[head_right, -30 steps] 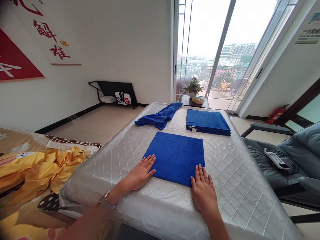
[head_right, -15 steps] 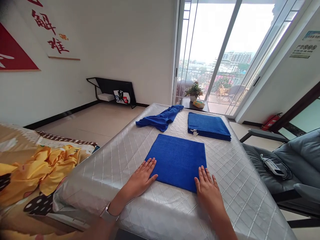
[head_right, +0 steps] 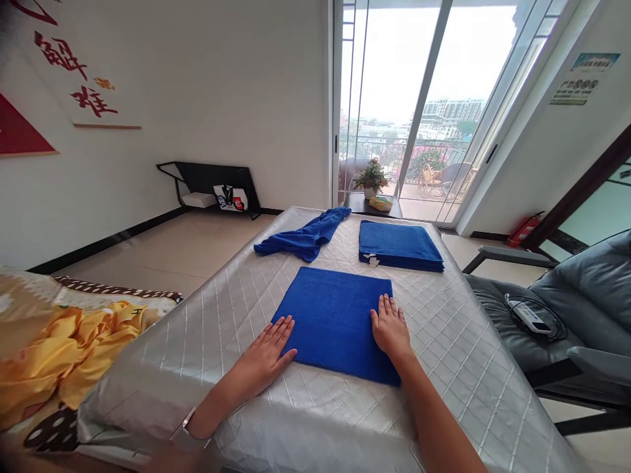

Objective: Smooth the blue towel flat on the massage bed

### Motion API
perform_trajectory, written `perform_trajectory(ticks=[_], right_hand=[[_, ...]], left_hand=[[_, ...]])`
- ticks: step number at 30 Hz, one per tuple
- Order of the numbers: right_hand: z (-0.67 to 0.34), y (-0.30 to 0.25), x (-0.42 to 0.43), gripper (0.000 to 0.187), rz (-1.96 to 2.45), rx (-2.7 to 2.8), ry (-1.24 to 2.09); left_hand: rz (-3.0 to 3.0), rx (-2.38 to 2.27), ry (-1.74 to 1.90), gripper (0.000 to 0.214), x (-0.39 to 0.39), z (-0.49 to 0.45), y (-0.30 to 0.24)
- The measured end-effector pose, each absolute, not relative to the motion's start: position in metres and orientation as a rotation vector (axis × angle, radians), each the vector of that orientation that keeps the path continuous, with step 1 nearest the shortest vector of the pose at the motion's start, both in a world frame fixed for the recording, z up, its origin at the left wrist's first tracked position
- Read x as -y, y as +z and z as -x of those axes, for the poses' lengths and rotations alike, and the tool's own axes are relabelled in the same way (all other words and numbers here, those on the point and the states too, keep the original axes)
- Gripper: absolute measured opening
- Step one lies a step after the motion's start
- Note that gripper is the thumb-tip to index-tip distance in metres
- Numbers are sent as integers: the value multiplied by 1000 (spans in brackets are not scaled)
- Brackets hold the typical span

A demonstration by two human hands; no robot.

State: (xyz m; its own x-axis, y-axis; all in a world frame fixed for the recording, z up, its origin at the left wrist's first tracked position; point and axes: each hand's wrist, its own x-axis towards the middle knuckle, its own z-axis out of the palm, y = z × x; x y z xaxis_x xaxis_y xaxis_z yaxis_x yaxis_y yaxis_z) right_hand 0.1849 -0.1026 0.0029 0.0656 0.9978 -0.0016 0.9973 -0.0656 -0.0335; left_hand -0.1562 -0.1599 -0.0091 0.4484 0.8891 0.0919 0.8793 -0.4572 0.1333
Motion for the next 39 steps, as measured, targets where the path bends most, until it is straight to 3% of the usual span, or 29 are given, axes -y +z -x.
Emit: perform_trajectory(ticks=[5,9,12,17,33,39], right_hand=[[-184,2,103,64,2276,2111,50],[-184,3,102,64,2260,2116,17],[-187,3,105,61,2239,2170,-14],[-190,5,107,58,2188,2277,-35],[-190,-2,101,63,2250,2147,8],[-193,-7,98,64,2274,2164,-1]], left_hand=[[-2627,-1512,116,78,155,128,19],[-2790,-1107,179,77,140,62,36],[-2836,-896,244,78,120,5,36],[-2813,-960,360,80,90,-37,17],[-2508,-1607,240,82,20,117,4],[-2468,-1630,225,84,13,130,-3]])
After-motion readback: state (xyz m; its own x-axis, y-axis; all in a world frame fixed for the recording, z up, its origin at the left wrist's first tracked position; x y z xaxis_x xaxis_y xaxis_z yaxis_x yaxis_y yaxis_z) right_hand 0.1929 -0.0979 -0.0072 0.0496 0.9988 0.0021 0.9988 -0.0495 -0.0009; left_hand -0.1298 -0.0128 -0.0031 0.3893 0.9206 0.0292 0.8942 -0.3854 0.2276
